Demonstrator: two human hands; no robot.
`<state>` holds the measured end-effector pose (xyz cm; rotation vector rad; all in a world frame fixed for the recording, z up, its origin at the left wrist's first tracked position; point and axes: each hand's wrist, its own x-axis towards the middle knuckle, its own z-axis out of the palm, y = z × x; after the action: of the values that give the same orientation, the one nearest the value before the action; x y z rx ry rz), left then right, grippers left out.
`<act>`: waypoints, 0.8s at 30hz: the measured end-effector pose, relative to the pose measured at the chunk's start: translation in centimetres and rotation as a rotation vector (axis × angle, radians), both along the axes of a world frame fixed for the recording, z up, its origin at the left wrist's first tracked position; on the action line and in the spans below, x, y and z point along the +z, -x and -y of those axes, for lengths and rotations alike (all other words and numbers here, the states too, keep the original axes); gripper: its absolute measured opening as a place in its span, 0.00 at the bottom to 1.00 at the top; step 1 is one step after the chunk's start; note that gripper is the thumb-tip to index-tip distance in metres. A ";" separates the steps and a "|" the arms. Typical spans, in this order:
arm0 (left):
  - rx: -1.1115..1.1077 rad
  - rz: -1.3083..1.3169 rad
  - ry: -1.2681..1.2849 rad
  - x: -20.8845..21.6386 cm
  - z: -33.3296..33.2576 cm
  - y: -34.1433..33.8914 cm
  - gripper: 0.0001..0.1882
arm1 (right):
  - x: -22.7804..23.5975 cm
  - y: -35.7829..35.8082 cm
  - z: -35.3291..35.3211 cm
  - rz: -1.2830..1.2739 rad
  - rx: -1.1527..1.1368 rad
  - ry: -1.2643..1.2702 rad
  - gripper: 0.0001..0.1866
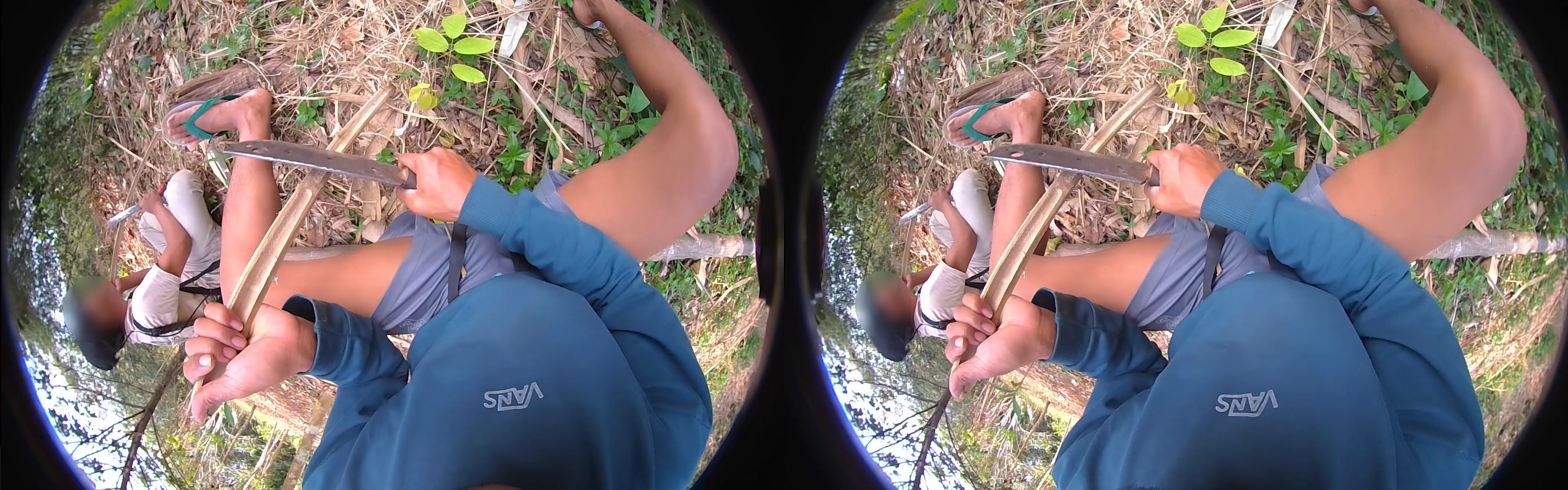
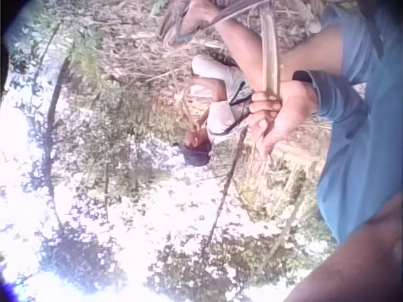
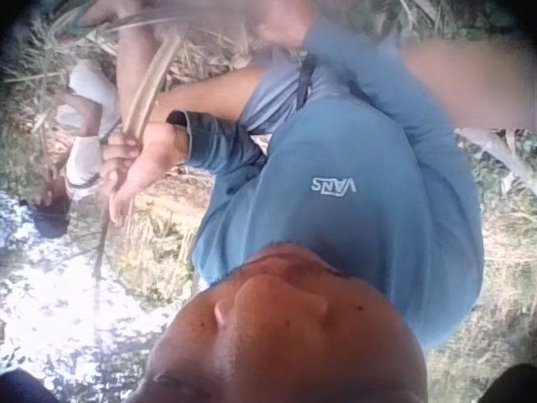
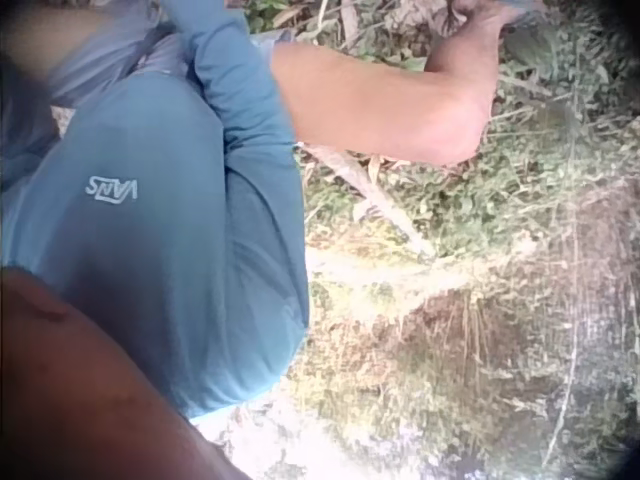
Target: The person sits on the ground and uses a machete to shave and shape a piece of bamboo. They repeatedly scrape the bamboo with the blade to thin and smooth it.
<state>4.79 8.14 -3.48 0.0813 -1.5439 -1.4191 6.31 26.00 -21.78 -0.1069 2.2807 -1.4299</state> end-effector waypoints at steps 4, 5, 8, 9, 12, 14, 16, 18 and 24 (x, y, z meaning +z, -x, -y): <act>-0.068 -0.010 -0.022 -0.3 -1.0 0.3 0.33 | -3.1 0.2 -0.8 0.058 -0.081 -0.083 0.10; -0.046 0.003 -0.024 -0.2 -1.0 0.4 0.34 | -3.4 0.9 -0.8 0.140 -0.108 -0.072 0.10; -0.050 -0.009 -0.009 -0.4 -0.6 0.1 0.35 | -2.8 0.6 -1.1 0.056 -0.067 -0.080 0.10; -0.046 -0.014 -0.019 -0.5 -0.6 0.1 0.35 | -1.9 0.4 -1.3 0.031 -0.014 -0.019 0.11; -0.010 0.001 0.003 0.1 -0.8 -0.1 0.34 | -1.0 0.3 -1.0 0.100 0.065 -0.010 0.14; -0.077 -0.005 -0.042 -0.2 -1.4 0.8 0.32 | -5.0 1.1 -1.4 0.185 -0.090 -0.097 0.15; -0.086 -0.024 -0.052 -0.1 -1.1 0.7 0.32 | -7.5 2.2 -2.5 0.188 -0.100 -0.160 0.13; -0.046 -0.026 -0.011 -0.5 -0.4 -0.1 0.32 | -4.6 0.9 -1.5 0.180 -0.029 -0.093 0.13; -0.090 -0.003 -0.087 -0.6 0.6 0.4 0.31 | -7.4 1.4 -1.5 0.287 -0.129 -0.121 0.15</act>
<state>4.34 7.55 -4.03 0.0634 -1.4992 -1.5567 4.90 27.49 -29.20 0.2698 2.1591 -1.2708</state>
